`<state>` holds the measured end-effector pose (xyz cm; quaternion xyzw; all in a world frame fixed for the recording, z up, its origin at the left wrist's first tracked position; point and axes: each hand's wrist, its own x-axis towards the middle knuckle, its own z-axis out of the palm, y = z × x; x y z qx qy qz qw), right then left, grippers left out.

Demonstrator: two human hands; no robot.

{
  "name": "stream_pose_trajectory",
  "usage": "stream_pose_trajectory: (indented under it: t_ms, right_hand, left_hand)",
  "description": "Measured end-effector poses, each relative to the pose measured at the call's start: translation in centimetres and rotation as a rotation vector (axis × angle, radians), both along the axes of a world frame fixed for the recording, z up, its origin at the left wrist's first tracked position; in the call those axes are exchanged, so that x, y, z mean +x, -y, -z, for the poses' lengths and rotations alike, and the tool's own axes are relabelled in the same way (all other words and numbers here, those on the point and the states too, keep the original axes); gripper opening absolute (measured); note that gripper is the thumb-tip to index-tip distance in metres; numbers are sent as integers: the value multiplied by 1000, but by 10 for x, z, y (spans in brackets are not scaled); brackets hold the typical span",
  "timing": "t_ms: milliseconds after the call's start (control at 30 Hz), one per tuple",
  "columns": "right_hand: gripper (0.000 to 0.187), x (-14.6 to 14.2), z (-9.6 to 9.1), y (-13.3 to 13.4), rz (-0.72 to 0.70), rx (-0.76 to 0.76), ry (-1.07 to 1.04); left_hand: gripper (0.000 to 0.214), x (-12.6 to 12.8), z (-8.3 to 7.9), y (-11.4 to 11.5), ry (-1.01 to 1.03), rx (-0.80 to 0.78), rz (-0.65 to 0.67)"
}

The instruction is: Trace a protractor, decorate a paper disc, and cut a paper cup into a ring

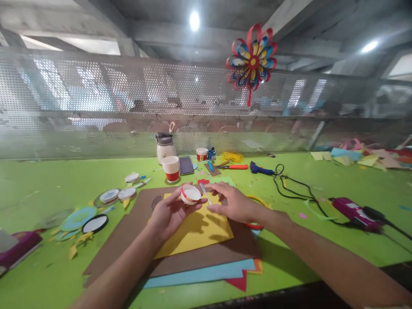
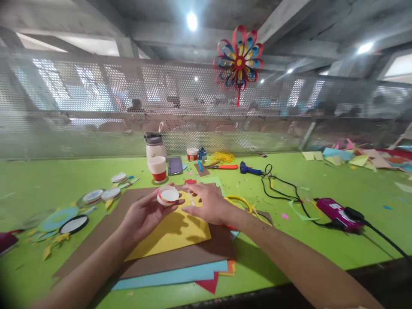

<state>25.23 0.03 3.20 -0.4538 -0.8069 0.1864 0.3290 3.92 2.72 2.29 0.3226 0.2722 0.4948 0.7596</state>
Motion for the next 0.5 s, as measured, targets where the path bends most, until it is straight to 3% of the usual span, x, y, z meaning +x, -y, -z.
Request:
stream_pose_trajectory:
  t_ms: [167,333,500]
  right_hand:
    - [65,-17,-5,4,-37,51,-55]
    - [45,-15,1,11,-59,55,-147]
    - [22,5,-2,3,129,103,91]
  left_hand:
    - [40,-2,-3,6,-6,41,74]
    - [33,-4,-2,9,-22,55,70]
    - [29,-2,-4,10,-54,62,33]
